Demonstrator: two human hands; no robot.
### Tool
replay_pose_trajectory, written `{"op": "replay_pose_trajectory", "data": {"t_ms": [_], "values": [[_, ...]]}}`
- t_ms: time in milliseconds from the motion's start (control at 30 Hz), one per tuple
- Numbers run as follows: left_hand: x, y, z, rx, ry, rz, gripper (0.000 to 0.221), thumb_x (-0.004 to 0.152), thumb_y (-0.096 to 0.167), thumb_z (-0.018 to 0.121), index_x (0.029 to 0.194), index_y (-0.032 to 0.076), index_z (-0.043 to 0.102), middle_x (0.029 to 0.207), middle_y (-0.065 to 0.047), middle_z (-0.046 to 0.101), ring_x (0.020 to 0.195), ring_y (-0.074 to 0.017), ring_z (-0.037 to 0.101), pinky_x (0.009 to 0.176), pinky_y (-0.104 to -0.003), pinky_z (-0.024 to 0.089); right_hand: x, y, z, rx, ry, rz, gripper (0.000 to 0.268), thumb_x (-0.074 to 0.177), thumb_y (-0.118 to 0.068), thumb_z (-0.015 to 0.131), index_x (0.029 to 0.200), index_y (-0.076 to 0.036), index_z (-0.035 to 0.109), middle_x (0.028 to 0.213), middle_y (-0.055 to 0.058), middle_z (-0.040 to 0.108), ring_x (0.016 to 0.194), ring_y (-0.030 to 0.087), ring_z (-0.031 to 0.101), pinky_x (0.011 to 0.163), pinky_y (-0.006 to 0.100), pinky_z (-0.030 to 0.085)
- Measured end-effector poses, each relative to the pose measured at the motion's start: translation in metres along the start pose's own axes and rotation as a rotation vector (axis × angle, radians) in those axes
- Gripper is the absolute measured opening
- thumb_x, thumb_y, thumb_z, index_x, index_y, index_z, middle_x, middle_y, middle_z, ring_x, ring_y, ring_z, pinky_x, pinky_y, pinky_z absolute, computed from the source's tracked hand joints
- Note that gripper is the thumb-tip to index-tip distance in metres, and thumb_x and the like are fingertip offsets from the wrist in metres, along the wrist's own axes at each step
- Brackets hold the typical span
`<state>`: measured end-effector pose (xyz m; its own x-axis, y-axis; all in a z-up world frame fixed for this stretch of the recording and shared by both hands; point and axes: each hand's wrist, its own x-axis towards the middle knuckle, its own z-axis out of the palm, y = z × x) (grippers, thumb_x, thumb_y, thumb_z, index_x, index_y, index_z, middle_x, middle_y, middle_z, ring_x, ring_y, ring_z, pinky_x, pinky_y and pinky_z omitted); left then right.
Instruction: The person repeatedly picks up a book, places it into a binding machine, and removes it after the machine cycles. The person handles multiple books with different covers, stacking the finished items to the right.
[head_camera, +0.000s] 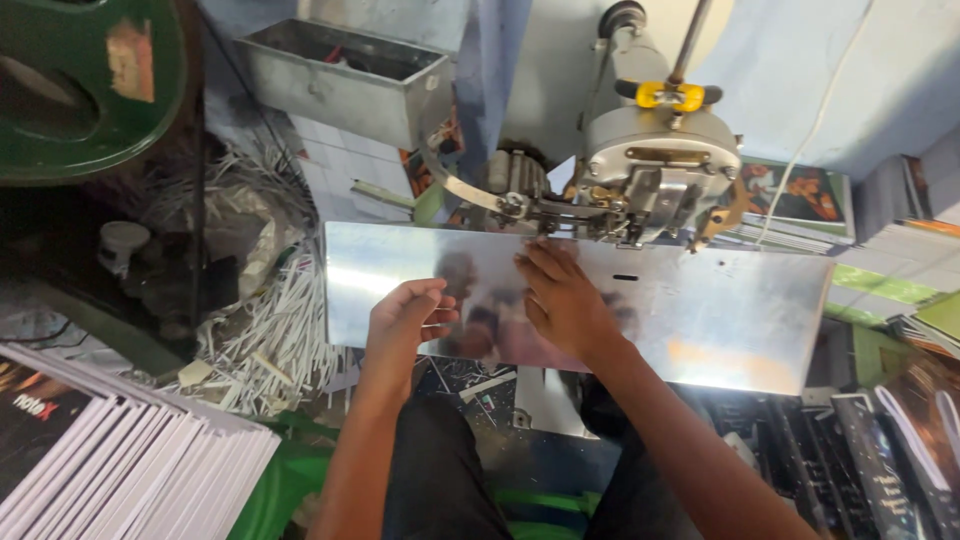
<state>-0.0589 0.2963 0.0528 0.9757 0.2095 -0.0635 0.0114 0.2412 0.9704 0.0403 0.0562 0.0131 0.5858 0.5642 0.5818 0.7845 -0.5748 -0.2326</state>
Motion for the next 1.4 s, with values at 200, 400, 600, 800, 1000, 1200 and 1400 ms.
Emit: {"op": "replay_pose_trajectory", "data": {"t_ms": [200, 400, 600, 800, 1000, 1200, 1400], "values": [[-0.012, 0.018, -0.033, 0.004, 0.103, 0.057, 0.036, 0.095, 0.022, 0.060, 0.122, 0.000, 0.066, 0.101, -0.011, 0.072, 0.090, -0.0204, 0.071, 0.078, -0.032, 0.054, 0.044, -0.015, 0.027, -0.042, -0.015, -0.080, 0.062, 0.087, -0.024, 0.072, 0.143, -0.002, 0.054, 0.149, 0.020, 0.051, 0.139, 0.038, 0.046, 0.116, 0.049, 0.037], [-0.022, 0.030, -0.048, 0.018, 0.192, 0.094, 0.035, 0.094, 0.019, 0.059, 0.122, 0.000, 0.067, 0.102, -0.011, 0.072, 0.091, -0.0204, 0.072, 0.079, -0.032, 0.055, 0.077, -0.036, 0.047, -0.050, -0.049, -0.052, 0.075, 0.083, -0.032, 0.078, 0.144, 0.002, 0.049, 0.137, 0.020, 0.055, 0.125, 0.040, 0.052, 0.108, 0.048, 0.042], [-0.032, 0.031, -0.060, 0.040, 0.245, 0.151, 0.031, 0.095, 0.016, 0.059, 0.121, 0.001, 0.067, 0.102, -0.008, 0.073, 0.093, -0.0180, 0.072, 0.080, -0.031, 0.056, 0.091, -0.046, 0.067, -0.178, -0.039, -0.008, 0.090, 0.075, -0.038, 0.083, 0.145, 0.006, 0.045, 0.125, 0.020, 0.056, 0.119, 0.035, 0.052, 0.106, 0.050, 0.039], [-0.049, 0.041, -0.071, 0.377, 0.484, 0.339, 0.030, 0.096, 0.013, 0.066, 0.124, 0.004, 0.070, 0.101, -0.009, 0.071, 0.086, -0.0156, 0.061, 0.071, -0.031, 0.047, 0.092, -0.047, 0.071, -0.140, -0.083, 0.096, 0.087, 0.073, -0.037, 0.085, 0.143, 0.001, 0.048, 0.126, 0.019, 0.056, 0.121, 0.036, 0.051, 0.109, 0.050, 0.037], [-0.067, 0.062, -0.106, 0.701, 0.636, 0.613, 0.032, 0.097, 0.009, 0.063, 0.127, 0.001, 0.065, 0.115, -0.010, 0.071, 0.109, -0.0215, 0.066, 0.093, -0.036, 0.051, 0.090, -0.045, 0.072, -0.126, -0.036, 0.079, 0.084, 0.073, -0.038, 0.084, 0.139, 0.000, 0.050, 0.127, 0.021, 0.057, 0.121, 0.039, 0.052, 0.109, 0.050, 0.036], [-0.090, 0.067, -0.154, 1.411, 0.908, 0.774, 0.053, 0.097, 0.010, 0.075, 0.147, 0.003, 0.057, 0.148, -0.020, 0.055, 0.146, -0.0392, 0.045, 0.120, -0.054, 0.041, 0.088, -0.039, 0.076, -0.130, -0.050, 0.048, 0.081, 0.074, -0.039, 0.082, 0.137, 0.002, 0.050, 0.125, 0.021, 0.057, 0.121, 0.039, 0.052, 0.109, 0.050, 0.036], [-0.111, 0.076, -0.215, 1.723, 1.077, 0.475, 0.098, 0.085, 0.044, 0.087, 0.159, -0.004, 0.044, 0.167, -0.031, 0.038, 0.161, -0.0455, 0.023, 0.125, -0.069, 0.013, 0.087, -0.036, 0.078, -0.133, -0.023, 0.030, 0.081, 0.075, -0.038, 0.081, 0.137, 0.003, 0.051, 0.125, 0.021, 0.057, 0.121, 0.038, 0.051, 0.110, 0.050, 0.036]]}}
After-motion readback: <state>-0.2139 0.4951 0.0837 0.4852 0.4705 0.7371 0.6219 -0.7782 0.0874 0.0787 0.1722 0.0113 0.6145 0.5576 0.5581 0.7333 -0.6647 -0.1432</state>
